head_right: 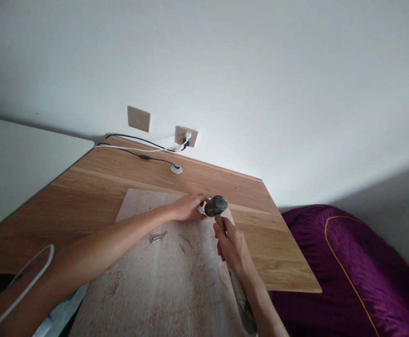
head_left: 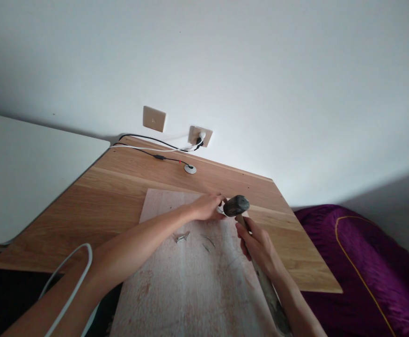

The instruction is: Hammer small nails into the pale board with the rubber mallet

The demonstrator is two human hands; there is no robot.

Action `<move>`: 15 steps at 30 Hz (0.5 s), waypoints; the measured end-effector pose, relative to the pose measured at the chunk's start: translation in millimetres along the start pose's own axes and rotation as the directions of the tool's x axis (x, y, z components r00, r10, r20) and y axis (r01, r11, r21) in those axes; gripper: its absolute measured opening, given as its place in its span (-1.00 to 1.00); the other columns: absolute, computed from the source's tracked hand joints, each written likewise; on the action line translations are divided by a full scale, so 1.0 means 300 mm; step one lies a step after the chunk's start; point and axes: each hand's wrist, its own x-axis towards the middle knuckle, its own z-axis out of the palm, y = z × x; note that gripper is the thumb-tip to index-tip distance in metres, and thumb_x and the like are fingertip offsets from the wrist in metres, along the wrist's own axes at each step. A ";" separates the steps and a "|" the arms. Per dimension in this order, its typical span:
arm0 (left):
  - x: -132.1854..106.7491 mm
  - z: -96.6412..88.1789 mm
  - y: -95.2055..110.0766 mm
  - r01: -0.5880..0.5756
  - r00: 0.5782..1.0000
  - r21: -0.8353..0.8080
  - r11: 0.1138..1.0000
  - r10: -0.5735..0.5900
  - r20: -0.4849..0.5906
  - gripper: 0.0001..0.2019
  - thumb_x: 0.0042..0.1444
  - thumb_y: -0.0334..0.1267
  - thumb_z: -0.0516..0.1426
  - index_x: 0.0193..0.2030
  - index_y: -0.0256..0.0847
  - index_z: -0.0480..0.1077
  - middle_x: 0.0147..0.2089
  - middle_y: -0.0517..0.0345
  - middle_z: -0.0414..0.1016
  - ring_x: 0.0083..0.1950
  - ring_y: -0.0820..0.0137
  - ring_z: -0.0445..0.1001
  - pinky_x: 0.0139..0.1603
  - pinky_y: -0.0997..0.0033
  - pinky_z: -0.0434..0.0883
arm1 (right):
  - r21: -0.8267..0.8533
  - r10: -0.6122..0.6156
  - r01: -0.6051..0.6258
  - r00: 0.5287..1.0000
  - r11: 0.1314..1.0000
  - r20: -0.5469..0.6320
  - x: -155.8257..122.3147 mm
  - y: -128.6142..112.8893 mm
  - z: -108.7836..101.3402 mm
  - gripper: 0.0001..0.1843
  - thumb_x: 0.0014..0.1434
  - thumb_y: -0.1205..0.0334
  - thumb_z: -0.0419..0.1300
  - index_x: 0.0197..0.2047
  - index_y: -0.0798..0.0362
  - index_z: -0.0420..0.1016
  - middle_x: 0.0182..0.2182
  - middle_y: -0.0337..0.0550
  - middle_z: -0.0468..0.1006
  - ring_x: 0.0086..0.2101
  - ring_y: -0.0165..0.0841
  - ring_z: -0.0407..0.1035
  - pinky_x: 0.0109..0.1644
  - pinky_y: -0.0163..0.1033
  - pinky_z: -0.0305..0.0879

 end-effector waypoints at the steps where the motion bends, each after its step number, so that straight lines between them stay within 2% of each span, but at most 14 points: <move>1: -0.001 -0.001 0.003 0.006 1.000 0.004 1.000 -0.006 -0.003 -0.61 0.11 -0.18 0.38 0.05 -0.28 0.53 0.03 -0.10 0.59 0.02 0.17 0.57 0.00 0.33 0.45 | 0.009 0.003 -0.003 1.000 1.000 -0.013 -0.005 0.006 0.001 -0.63 0.28 -0.19 0.06 -0.26 -0.05 0.33 -0.76 -0.42 0.32 -0.77 -0.44 0.20 -0.68 -0.36 0.10; 4: 0.000 -0.005 0.010 0.038 0.999 0.014 0.999 -0.039 0.013 -0.77 0.19 -0.21 0.33 -0.07 -0.27 0.56 -0.08 -0.04 0.63 -0.10 0.23 0.58 -0.11 0.37 0.42 | 0.067 0.004 0.000 0.998 0.998 -0.067 -0.035 0.033 -0.003 -0.60 0.31 -0.21 0.07 -0.19 -0.03 0.37 -0.73 -0.44 0.31 -0.76 -0.44 0.21 -0.68 -0.36 0.09; 7: 0.006 -0.005 0.014 0.050 0.998 0.025 0.998 -0.050 0.022 -0.88 0.25 -0.28 0.27 -0.15 -0.26 0.59 -0.18 0.01 0.66 -0.15 0.26 0.58 -0.16 0.39 0.39 | 0.122 0.030 -0.024 0.998 0.992 -0.049 -0.081 0.064 -0.001 -0.58 0.33 -0.23 0.07 -0.14 -0.02 0.38 -0.71 -0.45 0.31 -0.76 -0.46 0.18 -0.69 -0.37 0.05; 11: 0.012 -0.004 0.018 0.042 0.999 0.011 0.999 -0.042 0.010 -0.91 0.24 -0.33 0.25 -0.18 -0.23 0.62 -0.16 0.03 0.68 -0.13 0.27 0.59 -0.14 0.40 0.39 | 0.126 0.079 -0.081 0.997 0.989 0.026 -0.128 0.095 0.018 -0.56 0.30 -0.25 0.09 -0.15 -0.02 0.38 -0.70 -0.47 0.28 -0.77 -0.46 0.18 -0.71 -0.37 0.03; 15: 0.012 -0.005 0.020 0.060 0.998 -0.006 0.998 -0.059 0.017 -0.88 0.22 -0.35 0.23 -0.19 -0.21 0.64 -0.16 0.04 0.69 -0.14 0.28 0.60 -0.15 0.40 0.39 | 0.103 0.087 -0.090 0.996 0.991 0.029 -0.133 0.101 0.021 -0.56 0.28 -0.26 0.09 -0.18 -0.03 0.37 -0.71 -0.46 0.29 -0.77 -0.44 0.19 -0.71 -0.37 0.05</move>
